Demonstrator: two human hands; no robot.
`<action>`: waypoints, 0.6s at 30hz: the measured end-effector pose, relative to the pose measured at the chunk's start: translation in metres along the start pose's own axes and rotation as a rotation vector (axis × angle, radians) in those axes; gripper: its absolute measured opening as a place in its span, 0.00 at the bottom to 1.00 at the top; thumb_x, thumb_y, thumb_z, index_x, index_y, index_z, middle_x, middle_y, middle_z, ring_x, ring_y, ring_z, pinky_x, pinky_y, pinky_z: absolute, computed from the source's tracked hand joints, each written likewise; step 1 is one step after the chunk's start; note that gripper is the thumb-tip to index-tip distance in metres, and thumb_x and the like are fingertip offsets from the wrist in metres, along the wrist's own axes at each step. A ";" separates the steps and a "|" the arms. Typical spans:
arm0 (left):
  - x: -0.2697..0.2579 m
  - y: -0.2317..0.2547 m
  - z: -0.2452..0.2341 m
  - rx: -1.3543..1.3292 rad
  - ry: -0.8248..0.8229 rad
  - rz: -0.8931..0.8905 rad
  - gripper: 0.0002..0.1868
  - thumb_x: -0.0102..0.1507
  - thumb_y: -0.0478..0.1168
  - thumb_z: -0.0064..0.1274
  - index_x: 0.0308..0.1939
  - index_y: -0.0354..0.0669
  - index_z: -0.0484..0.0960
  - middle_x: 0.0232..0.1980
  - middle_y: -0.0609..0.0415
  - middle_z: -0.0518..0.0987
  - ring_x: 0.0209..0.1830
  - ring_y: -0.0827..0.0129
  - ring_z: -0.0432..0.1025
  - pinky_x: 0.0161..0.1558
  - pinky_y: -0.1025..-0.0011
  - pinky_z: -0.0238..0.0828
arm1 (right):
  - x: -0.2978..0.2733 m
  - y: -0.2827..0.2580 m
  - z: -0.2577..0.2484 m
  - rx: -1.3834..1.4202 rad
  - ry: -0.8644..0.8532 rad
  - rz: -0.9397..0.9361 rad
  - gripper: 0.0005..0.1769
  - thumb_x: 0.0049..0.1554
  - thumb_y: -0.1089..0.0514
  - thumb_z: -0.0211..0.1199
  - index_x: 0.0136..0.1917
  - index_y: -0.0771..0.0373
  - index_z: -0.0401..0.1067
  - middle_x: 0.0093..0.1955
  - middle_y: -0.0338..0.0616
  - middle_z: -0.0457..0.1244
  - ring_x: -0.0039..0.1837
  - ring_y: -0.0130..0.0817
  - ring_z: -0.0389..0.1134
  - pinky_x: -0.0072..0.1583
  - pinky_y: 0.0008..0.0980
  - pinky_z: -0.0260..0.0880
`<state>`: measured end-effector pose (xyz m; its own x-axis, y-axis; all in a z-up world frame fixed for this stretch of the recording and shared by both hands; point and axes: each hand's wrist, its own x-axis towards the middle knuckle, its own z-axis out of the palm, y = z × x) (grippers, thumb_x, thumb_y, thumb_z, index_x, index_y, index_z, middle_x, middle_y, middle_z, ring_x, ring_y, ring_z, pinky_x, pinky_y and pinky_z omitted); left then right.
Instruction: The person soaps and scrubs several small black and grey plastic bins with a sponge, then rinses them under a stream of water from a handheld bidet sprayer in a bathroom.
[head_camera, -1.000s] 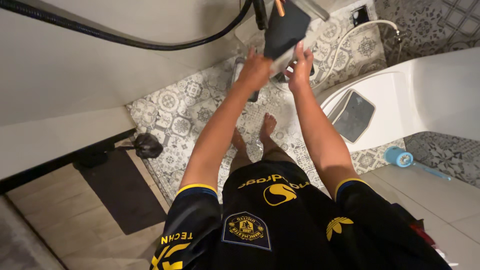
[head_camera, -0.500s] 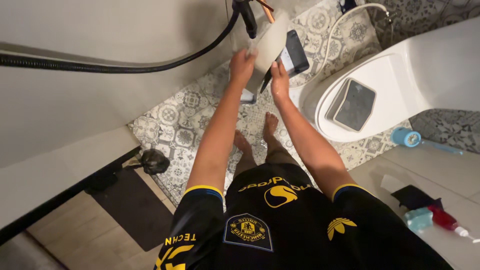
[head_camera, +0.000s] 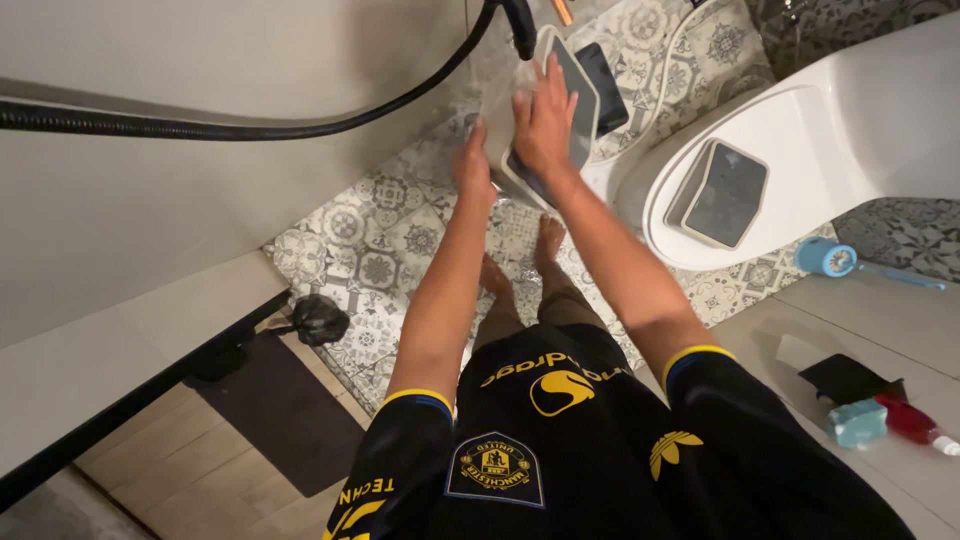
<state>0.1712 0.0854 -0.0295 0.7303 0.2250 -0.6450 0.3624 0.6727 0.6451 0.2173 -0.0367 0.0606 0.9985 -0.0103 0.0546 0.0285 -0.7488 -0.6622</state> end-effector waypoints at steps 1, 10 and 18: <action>0.000 -0.001 -0.004 -0.054 -0.008 -0.049 0.34 0.61 0.54 0.61 0.59 0.26 0.79 0.57 0.44 0.81 0.54 0.57 0.75 0.56 0.60 0.71 | 0.017 0.005 0.002 -0.013 -0.028 -0.016 0.20 0.68 0.49 0.54 0.66 0.64 0.61 0.83 0.63 0.44 0.81 0.62 0.50 0.78 0.56 0.46; -0.001 0.025 -0.037 -0.160 0.109 -0.203 0.30 0.57 0.51 0.67 0.52 0.28 0.82 0.46 0.45 0.83 0.39 0.59 0.78 0.38 0.63 0.74 | 0.059 0.021 -0.014 -0.021 -0.017 -0.068 0.21 0.66 0.52 0.54 0.68 0.64 0.70 0.68 0.59 0.63 0.67 0.64 0.60 0.68 0.52 0.60; 0.006 0.039 -0.058 -0.125 0.066 -0.262 0.19 0.59 0.55 0.63 0.41 0.45 0.82 0.33 0.56 0.80 0.27 0.69 0.73 0.22 0.70 0.61 | 0.033 0.128 -0.029 0.348 -0.259 0.401 0.35 0.63 0.29 0.56 0.64 0.62 0.72 0.50 0.55 0.69 0.49 0.47 0.69 0.53 0.44 0.68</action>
<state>0.1560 0.1533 -0.0319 0.5807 0.0753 -0.8106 0.4565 0.7943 0.4008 0.2520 -0.1527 -0.0006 0.9122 -0.0525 -0.4064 -0.3837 -0.4581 -0.8019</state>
